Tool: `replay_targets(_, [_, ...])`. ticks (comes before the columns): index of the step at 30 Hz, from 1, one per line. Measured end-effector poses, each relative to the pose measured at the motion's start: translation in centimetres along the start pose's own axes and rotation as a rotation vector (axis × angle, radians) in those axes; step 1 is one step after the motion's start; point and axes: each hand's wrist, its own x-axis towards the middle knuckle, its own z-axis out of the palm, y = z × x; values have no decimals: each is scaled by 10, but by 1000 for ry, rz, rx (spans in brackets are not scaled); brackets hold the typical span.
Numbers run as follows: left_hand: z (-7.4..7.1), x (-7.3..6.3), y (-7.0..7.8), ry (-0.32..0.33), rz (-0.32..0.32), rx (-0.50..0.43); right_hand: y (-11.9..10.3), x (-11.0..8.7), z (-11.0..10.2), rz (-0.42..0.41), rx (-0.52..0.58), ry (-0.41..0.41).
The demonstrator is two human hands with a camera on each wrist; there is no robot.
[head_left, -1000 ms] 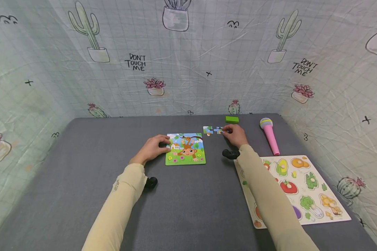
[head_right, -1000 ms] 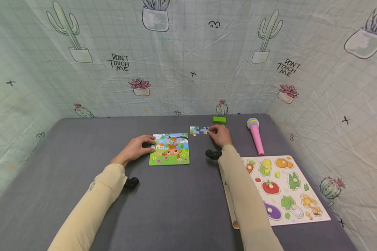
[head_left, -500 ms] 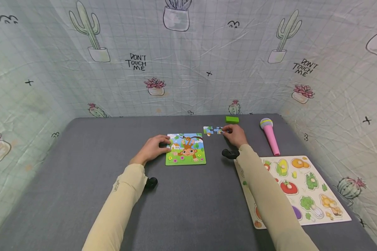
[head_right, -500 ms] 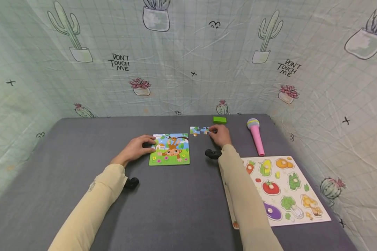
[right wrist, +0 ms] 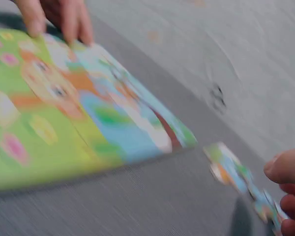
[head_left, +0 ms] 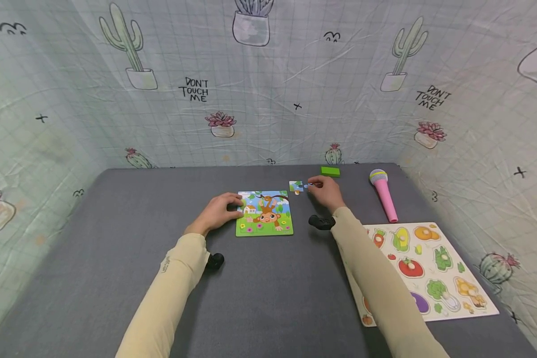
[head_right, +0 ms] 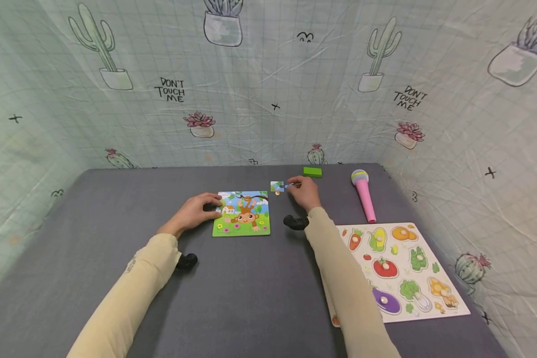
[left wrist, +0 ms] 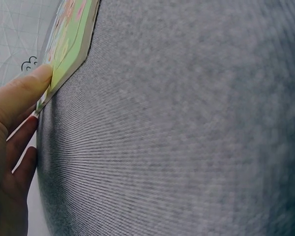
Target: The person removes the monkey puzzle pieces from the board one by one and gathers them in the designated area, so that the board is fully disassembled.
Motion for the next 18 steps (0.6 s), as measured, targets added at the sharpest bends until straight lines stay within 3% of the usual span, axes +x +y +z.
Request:
replay_targets(6, [1,0,-2,17,7,14,-27,-15,22,-4,96,-111])
replay_targets(11, [3,-1,-4,42,7,3,-36,-28,39,-38,140,-230])
replay_targets(18, [4,0,-4,52,-7,-16,-38,-29,49,-64,132,-256])
